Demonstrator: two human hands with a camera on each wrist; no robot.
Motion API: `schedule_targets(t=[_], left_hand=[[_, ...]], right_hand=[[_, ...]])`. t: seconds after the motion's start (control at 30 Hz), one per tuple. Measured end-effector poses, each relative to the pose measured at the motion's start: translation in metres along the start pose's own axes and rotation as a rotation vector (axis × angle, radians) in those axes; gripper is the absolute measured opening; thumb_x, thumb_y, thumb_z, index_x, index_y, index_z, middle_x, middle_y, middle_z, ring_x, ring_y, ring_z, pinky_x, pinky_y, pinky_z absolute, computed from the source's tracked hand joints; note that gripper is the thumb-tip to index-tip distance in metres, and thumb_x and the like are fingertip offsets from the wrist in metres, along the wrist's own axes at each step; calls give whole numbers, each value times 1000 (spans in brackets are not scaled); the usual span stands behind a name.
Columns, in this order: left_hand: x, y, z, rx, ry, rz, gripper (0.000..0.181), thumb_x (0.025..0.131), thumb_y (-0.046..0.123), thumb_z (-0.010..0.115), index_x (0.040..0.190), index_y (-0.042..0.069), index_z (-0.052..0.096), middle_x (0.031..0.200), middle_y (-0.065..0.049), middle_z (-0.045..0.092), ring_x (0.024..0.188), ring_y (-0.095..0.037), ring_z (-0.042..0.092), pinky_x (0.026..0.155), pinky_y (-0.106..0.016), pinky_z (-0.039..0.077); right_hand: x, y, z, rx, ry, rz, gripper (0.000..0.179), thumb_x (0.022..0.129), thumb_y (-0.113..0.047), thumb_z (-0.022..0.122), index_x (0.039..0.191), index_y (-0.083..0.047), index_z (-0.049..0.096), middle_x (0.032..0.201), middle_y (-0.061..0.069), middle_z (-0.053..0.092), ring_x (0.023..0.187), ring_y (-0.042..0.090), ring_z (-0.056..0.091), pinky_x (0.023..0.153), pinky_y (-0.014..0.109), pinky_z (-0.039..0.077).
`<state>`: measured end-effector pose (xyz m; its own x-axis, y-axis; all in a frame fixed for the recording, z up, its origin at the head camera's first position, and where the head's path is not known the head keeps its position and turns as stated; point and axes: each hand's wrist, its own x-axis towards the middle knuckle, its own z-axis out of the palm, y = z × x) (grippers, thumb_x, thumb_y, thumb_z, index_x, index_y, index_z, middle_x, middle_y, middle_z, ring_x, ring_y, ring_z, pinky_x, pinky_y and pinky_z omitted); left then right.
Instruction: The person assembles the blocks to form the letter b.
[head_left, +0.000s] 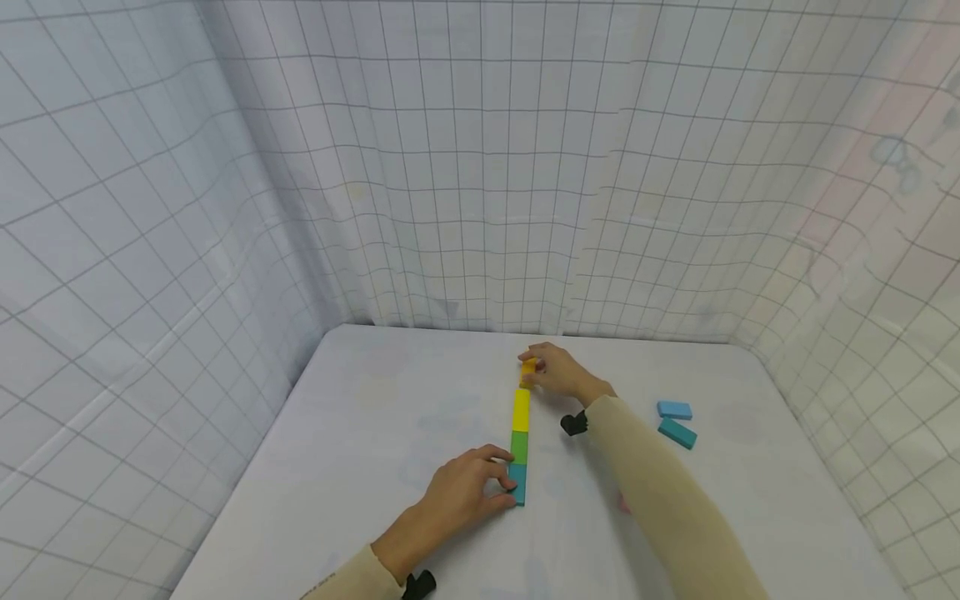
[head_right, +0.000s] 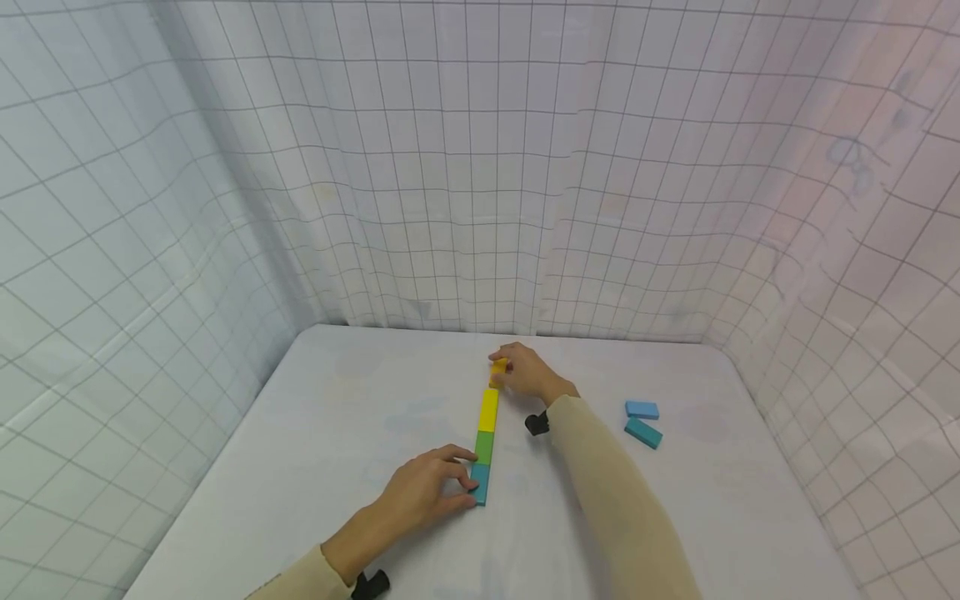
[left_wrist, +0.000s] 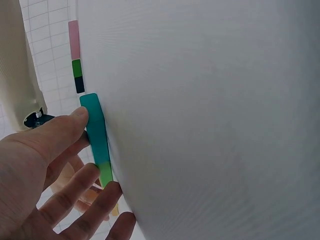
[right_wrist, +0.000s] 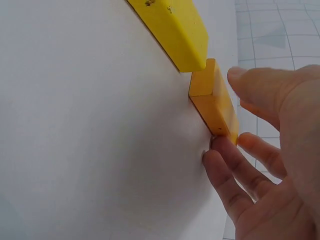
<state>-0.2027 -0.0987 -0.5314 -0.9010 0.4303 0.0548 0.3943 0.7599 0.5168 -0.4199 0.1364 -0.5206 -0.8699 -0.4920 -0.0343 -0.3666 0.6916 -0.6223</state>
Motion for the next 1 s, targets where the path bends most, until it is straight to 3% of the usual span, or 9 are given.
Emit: schedule_targets(t=[0.07, 0.2, 0.37, 0.53, 0.7, 0.9, 1.0], left_hand=[[0, 0, 0, 2, 0, 0, 11, 94, 32, 101, 101, 29, 94, 144, 8, 81, 125, -19, 80, 97, -42, 71], [0, 1, 0, 8, -5, -3, 12, 94, 32, 101, 102, 29, 94, 144, 8, 81, 125, -19, 81, 97, -42, 71], [1, 2, 0, 6, -15, -12, 11, 94, 33, 101, 102, 29, 94, 144, 8, 81, 125, -18, 80, 99, -43, 71], [2, 1, 1, 10, -17, -11, 11, 94, 33, 101, 101, 30, 94, 144, 9, 80, 126, -18, 80, 99, -43, 71], [2, 1, 1, 7, -14, -11, 11, 94, 33, 101, 102, 30, 94, 145, 8, 80, 126, -19, 80, 98, -43, 71], [2, 1, 1, 7, -5, -5, 11, 94, 32, 101, 101, 28, 94, 144, 7, 81, 125, -19, 80, 96, -42, 72], [2, 1, 1, 15, 0, -3, 11, 94, 32, 102, 101, 29, 94, 143, 7, 81, 125, -20, 80, 96, -42, 72]], right_hand=[[4, 6, 1, 8, -3, -18, 46, 112, -15, 78, 156, -5, 72, 176, 26, 54, 137, 39, 69, 122, 53, 61], [23, 39, 12, -24, 13, -76, 43, 110, -14, 81, 152, -7, 75, 171, 26, 58, 128, 34, 74, 111, 44, 67], [44, 72, 27, -11, 9, -79, 45, 109, -23, 84, 153, -16, 76, 175, 16, 58, 128, 25, 75, 111, 41, 67], [42, 69, 28, -1, 10, -105, 45, 108, -22, 85, 152, -15, 77, 173, 16, 61, 127, 26, 75, 111, 41, 67], [24, 44, 17, -20, 2, -125, 43, 109, -17, 84, 151, -10, 76, 170, 20, 62, 127, 30, 75, 111, 41, 67], [4, 13, 3, 29, -39, -98, 43, 110, -11, 80, 152, -5, 74, 172, 26, 58, 134, 38, 73, 118, 50, 65], [12, 32, 10, 43, -33, -160, 43, 111, -21, 83, 152, -9, 75, 172, 20, 59, 135, 32, 73, 119, 44, 64]])
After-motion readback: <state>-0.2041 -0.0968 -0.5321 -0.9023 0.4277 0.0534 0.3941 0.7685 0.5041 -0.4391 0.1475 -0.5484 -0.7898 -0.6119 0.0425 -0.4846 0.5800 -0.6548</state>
